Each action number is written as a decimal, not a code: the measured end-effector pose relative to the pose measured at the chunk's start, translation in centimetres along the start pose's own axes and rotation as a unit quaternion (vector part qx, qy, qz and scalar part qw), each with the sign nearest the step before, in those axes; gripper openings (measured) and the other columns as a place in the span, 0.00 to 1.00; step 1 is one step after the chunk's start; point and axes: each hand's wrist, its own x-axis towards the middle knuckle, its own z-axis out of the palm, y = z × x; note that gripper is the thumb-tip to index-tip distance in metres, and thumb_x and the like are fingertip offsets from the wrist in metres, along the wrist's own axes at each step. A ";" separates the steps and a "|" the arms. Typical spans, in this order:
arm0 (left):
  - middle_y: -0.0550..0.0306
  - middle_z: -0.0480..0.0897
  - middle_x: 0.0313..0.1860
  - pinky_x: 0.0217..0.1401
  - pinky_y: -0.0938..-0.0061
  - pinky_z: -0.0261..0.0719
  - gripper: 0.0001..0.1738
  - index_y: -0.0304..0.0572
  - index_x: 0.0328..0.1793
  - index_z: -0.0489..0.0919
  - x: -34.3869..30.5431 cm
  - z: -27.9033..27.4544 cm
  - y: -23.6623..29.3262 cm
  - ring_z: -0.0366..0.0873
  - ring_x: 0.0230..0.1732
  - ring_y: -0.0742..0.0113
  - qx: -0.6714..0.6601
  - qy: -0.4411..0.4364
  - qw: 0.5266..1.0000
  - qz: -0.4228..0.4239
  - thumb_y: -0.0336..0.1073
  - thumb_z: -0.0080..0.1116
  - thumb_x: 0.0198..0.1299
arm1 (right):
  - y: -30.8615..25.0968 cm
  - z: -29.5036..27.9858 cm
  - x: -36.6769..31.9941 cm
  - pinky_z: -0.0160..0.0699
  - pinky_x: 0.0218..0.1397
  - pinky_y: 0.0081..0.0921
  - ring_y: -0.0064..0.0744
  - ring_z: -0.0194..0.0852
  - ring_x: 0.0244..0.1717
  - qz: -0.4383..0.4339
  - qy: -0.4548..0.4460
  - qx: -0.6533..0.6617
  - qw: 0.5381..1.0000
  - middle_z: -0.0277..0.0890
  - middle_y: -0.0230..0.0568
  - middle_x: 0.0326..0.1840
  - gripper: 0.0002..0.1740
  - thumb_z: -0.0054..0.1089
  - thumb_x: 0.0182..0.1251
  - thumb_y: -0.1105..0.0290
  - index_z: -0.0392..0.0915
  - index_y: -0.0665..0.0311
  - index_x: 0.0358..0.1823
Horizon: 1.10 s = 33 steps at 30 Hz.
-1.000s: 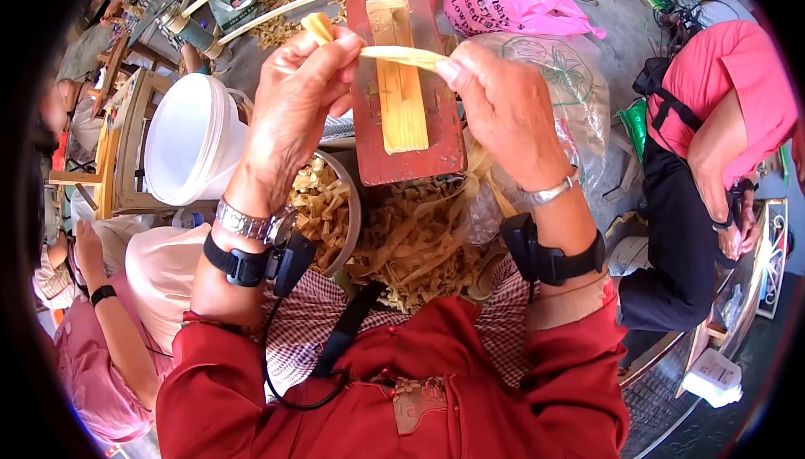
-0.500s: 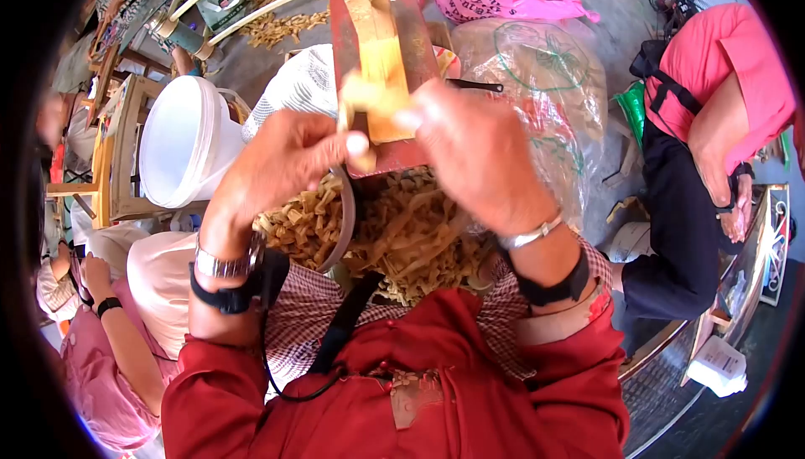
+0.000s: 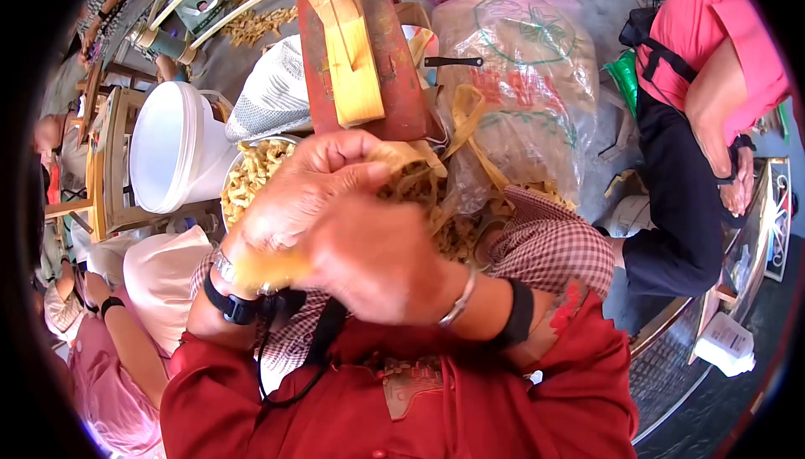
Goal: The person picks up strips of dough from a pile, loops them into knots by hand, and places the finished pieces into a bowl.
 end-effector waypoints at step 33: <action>0.53 0.77 0.52 0.58 0.72 0.71 0.28 0.32 0.63 0.72 -1.5 -1.2 3.0 0.75 0.48 0.66 0.151 -0.014 0.953 0.263 0.36 0.58 0.56 | 2.6 -3.8 2.9 0.52 0.17 0.10 0.10 0.54 0.15 0.369 0.036 0.280 0.885 0.61 0.24 0.18 0.17 0.43 0.75 0.56 0.72 0.63 0.40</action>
